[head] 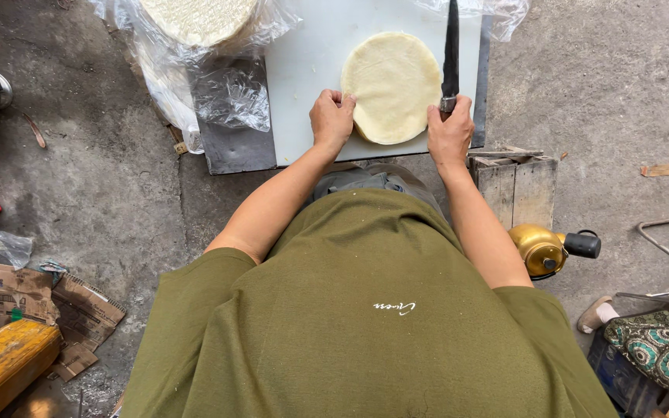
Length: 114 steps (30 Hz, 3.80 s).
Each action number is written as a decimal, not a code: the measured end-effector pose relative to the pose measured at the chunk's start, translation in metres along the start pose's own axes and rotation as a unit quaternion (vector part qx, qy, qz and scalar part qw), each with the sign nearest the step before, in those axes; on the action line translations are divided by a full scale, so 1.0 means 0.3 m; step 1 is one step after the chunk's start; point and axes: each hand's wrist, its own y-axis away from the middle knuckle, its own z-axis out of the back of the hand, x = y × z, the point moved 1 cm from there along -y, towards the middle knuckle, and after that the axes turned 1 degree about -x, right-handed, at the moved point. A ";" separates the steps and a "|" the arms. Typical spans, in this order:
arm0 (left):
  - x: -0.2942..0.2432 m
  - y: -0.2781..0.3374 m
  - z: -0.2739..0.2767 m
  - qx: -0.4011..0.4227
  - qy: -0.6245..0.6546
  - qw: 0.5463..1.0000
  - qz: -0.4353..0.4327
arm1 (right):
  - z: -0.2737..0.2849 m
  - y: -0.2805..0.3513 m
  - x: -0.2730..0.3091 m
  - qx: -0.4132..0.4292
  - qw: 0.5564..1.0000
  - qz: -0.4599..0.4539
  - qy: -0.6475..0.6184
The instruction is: The person cuts a flat round piece of dough into quarters using a knife and then folds the individual triangular pieces.
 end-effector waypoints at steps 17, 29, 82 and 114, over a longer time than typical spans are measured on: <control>-0.061 0.021 0.048 0.048 -0.273 0.831 -0.482 | 0.071 0.196 0.140 0.188 0.982 0.025 0.005; -0.180 -0.151 -0.022 0.181 -0.363 0.830 -0.384 | -0.027 0.113 0.270 0.210 0.969 0.106 0.078; -0.065 0.041 0.073 0.177 -0.195 0.679 -0.685 | 0.014 0.152 0.139 -0.003 0.985 -0.136 -0.103; -0.119 -0.204 -0.072 0.126 -0.277 0.828 -0.471 | -0.046 0.142 0.246 0.194 0.970 0.107 0.104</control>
